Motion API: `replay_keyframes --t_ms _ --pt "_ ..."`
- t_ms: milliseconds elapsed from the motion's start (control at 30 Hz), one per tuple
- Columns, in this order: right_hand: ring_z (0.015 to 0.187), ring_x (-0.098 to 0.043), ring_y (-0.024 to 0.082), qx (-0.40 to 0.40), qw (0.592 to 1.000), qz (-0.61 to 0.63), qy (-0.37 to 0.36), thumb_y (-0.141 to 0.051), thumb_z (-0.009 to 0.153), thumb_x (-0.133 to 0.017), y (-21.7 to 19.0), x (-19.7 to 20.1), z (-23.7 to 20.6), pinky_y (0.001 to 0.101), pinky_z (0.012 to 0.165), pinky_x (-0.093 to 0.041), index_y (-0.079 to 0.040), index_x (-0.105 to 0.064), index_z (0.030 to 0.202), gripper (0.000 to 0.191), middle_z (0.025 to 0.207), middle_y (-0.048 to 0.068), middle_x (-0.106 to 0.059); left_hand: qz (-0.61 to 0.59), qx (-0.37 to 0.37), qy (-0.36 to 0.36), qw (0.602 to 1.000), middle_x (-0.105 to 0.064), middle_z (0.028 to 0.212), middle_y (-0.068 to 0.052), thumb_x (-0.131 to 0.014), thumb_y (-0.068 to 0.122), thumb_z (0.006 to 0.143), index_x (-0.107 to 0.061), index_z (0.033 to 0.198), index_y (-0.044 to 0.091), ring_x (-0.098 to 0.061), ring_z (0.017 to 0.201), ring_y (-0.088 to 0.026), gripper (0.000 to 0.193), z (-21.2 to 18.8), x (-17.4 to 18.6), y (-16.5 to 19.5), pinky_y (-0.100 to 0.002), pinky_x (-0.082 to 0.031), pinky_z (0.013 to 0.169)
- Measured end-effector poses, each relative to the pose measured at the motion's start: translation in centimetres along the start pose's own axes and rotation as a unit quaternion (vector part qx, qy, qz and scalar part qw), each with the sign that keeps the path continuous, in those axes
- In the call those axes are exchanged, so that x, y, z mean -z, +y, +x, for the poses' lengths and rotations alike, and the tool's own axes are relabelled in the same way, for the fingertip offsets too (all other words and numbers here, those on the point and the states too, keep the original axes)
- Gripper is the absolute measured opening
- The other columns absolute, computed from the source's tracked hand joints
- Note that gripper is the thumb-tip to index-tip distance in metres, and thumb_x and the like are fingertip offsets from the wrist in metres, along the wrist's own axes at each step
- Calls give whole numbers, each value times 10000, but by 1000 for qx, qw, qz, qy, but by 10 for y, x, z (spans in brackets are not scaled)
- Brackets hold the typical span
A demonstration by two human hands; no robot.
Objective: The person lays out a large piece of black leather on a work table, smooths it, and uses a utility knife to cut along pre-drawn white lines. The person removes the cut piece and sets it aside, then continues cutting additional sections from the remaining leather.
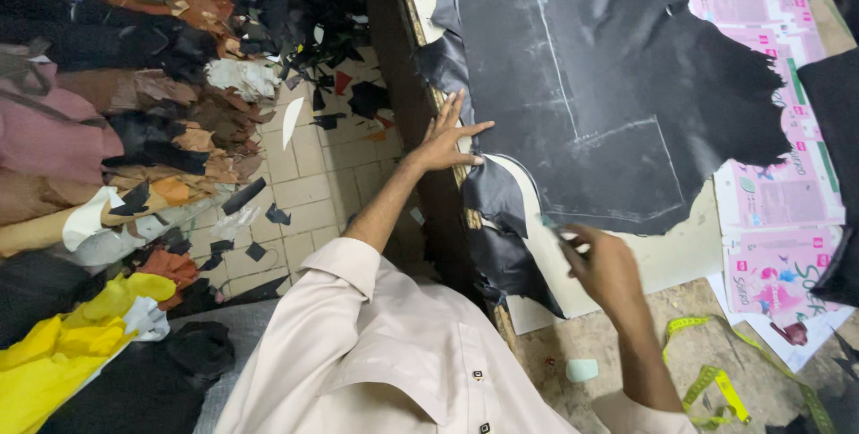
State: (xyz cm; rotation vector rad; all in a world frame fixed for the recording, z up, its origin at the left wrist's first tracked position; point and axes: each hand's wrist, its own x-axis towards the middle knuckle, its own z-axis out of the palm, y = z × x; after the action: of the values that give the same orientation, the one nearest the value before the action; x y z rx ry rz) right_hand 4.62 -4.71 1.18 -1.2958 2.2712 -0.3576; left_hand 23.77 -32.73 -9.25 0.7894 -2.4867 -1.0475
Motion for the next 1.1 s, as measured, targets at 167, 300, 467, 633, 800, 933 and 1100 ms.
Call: replay_keyframes --t_ms 167,300,467,633,800,933,1100 --pt "697 -747 243 -33 985 -65 158 -277 949 -729 -2 19 3 367 684 -561 -80 -727 1250 360 781 110 -789 -41 42 -5 998 74 1662 -221 -893 497 700 -334 1600 314 87 1544 -409 1076 3 6 -8 -777 -113 1124" --pt "604 -751 282 -115 987 -29 112 -306 923 -736 -25 24 31 382 620 -577 -85 -697 1287 428 792 105 -780 22 42 143 989 -397 1536 -199 -790 259 824 -544 1435 156 -378 1419 -375 667 28 35 -30 -632 -329 1125" --pt "732 -766 275 -13 992 -87 87 -278 906 -723 -69 23 120 399 691 -586 -136 -698 1296 416 881 108 -784 83 -78 254 961 -695 1145 -111 -547 -130 801 -758 1117 97 -632 1143 -335 443 142 118 -90 -463 -510 968" --pt "835 -747 342 105 984 -100 99 -237 895 -735 -133 2 261 445 729 -580 -131 -680 1257 381 980 140 -770 101 -149 177 968 -709 1010 -92 -692 -74 774 -808 1001 169 -649 1035 -339 353 269 195 -141 -446 -536 862" --pt "898 -714 392 209 965 -51 152 -201 902 -769 -200 -34 397 472 745 -561 -98 -670 1259 384 1005 188 -739 66 -122 -43 989 -774 943 -50 -798 16 749 -812 941 204 -737 899 -234 269 339 216 -163 -392 -573 755" --pt "895 -718 388 191 970 5 152 -169 920 -743 -226 -48 448 467 771 -565 -103 -673 1244 339 985 183 -737 74 -145 -84 983 -791 905 -26 -834 63 751 -838 892 217 -746 867 -219 209 365 218 -172 -387 -563 732" --pt "905 -709 400 185 970 6 160 -146 904 -723 -238 -51 467 483 769 -555 -95 -662 1249 354 990 187 -731 74 -127 -136 980 -754 870 9 -958 113 550 -789 922 199 -726 851 -215 418 376 217 -177 -385 -551 694"
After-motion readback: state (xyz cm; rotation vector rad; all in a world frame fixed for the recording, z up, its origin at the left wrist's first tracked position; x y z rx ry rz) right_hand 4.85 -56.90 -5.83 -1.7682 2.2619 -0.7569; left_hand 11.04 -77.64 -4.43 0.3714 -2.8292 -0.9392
